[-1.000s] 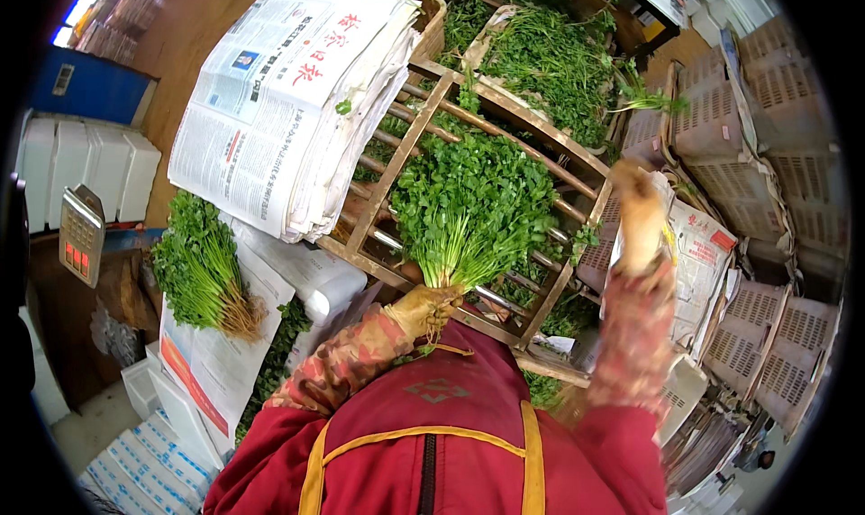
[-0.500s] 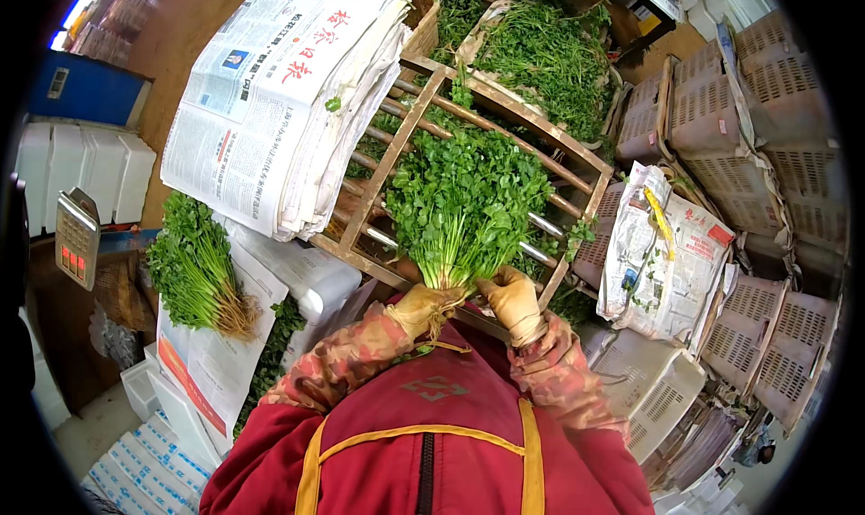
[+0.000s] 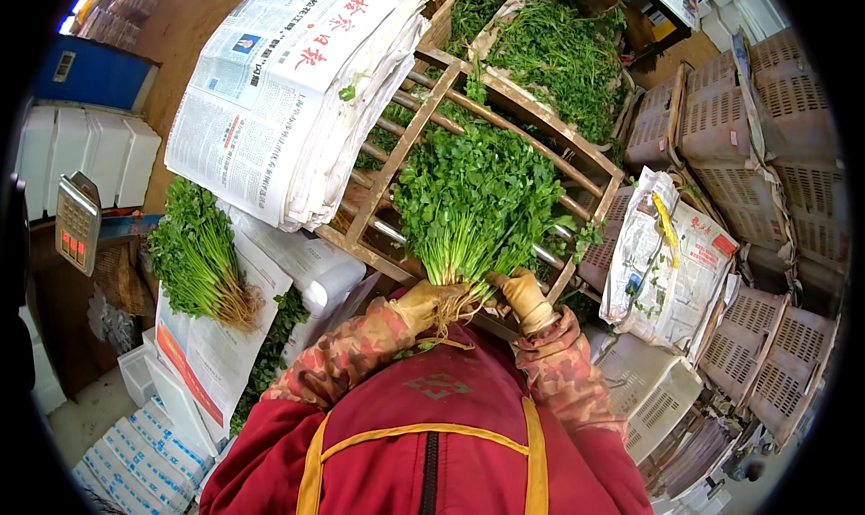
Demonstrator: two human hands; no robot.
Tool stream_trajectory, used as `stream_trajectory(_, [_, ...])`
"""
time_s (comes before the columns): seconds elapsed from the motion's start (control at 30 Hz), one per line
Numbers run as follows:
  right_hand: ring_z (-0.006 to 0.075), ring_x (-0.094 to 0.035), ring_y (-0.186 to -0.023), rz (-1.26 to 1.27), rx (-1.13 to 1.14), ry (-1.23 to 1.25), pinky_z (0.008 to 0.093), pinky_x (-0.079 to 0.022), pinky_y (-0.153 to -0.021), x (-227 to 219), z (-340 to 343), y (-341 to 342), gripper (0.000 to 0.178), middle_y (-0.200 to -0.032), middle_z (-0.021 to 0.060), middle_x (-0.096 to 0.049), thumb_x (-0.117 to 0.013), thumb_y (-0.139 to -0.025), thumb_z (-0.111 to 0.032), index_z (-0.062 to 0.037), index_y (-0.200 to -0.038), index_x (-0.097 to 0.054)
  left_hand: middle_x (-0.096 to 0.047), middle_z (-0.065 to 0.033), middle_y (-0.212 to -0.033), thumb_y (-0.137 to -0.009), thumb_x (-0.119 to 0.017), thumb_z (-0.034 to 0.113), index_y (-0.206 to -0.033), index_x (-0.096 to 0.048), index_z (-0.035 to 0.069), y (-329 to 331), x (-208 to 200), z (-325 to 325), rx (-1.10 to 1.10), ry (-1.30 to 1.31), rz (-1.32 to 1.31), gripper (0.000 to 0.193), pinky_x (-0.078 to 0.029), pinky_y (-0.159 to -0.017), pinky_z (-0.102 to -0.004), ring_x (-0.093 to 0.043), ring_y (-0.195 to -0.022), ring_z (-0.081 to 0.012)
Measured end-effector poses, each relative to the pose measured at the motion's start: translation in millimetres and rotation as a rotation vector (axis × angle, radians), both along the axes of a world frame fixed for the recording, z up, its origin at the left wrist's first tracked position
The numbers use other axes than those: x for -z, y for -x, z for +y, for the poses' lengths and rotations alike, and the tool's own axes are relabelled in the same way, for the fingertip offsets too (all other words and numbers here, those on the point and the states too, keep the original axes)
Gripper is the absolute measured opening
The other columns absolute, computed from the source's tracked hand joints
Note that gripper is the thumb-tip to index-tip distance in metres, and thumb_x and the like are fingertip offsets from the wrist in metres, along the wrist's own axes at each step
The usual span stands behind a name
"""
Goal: The person takes bunches of leafy greens from a basket, organizes them by hand, and places them into a larger crate lined with newspaper. They also move a large basket of greens across a warehouse floor.
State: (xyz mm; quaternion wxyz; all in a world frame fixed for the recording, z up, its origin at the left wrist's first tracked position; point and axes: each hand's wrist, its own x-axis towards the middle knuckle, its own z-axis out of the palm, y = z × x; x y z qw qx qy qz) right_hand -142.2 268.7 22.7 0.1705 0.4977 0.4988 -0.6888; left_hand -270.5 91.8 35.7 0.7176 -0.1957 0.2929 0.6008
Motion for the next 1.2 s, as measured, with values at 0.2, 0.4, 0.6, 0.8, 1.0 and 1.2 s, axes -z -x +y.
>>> stream_trajectory(0.2, [0.0129,-0.056,-0.046,0.237,-0.394,-0.321,0.0243,-0.040,-0.041,4,1,-9,0.017,-0.065,0.0072,-0.065,-0.065,-0.085,-0.013,0.0017,-0.092,-0.070,-0.067,-0.0116,-0.094,-0.088,-0.064,0.010,-0.109,-0.062,-0.001,-19,22,5,-0.098,0.097,0.177,0.023,-0.057,-0.068,-0.0317,-0.066,-0.079,-0.0215])
stream_trajectory(0.4, [0.0159,-0.061,-0.055,0.380,0.408,0.004,0.0209,-0.043,-0.043,-75,54,2,0.017,-0.077,0.0090,-0.066,-0.056,-0.084,-0.014,0.0006,-0.087,-0.065,-0.051,0.0020,-0.069,-0.090,-0.054,0.012,-0.095,-0.061,0.007,-14,47,-2,0.106,0.285,0.163,0.010,-0.033,-0.044,-0.0209,-0.041,-0.049,-0.0074])
stream_trajectory(0.6, [0.0099,-0.061,-0.060,0.705,0.686,-0.327,0.0238,-0.049,-0.050,-139,193,21,0.023,-0.083,0.0034,-0.068,-0.058,-0.091,-0.027,-0.0063,-0.098,-0.065,-0.046,0.0046,-0.064,-0.090,-0.056,0.014,-0.092,-0.060,0.009,-12,33,-4,0.119,0.251,0.199,0.007,-0.026,-0.039,-0.0198,-0.036,-0.046,-0.0038])
stream_trajectory(0.8, [0.0194,-0.064,-0.081,-0.032,-0.054,-1.361,0.0311,-0.050,-0.067,-49,194,3,0.060,-0.109,0.0184,-0.065,-0.068,-0.086,-0.038,-0.0055,-0.133,-0.050,-0.054,0.0010,-0.059,-0.084,-0.071,0.019,-0.087,-0.068,0.004,-12,32,0,0.112,0.212,0.339,0.015,-0.029,-0.038,-0.0225,-0.038,-0.041,-0.0067])
stream_trajectory(1.0, [0.0249,-0.065,-0.063,0.498,-0.768,-1.227,0.0348,-0.053,-0.059,-36,-25,33,0.020,-0.072,0.0102,-0.066,-0.070,-0.079,-0.020,-0.0113,-0.097,-0.070,-0.053,0.0018,-0.069,-0.086,-0.064,0.009,-0.089,-0.060,0.006,-30,79,-6,0.086,0.073,0.807,0.005,-0.032,-0.044,-0.0227,-0.041,-0.050,-0.0067])
stream_trajectory(1.2, [0.0250,-0.066,-0.063,0.424,-0.613,-0.698,0.0331,-0.051,-0.056,-78,-22,48,0.013,-0.073,0.0112,-0.067,-0.073,-0.075,-0.015,-0.0042,-0.081,-0.069,-0.057,-0.0015,-0.106,-0.088,-0.054,0.017,-0.122,-0.050,0.010,-10,14,8,1.343,-0.045,1.927,0.035,-0.037,-0.083,-0.0362,-0.052,-0.092,-0.0191])
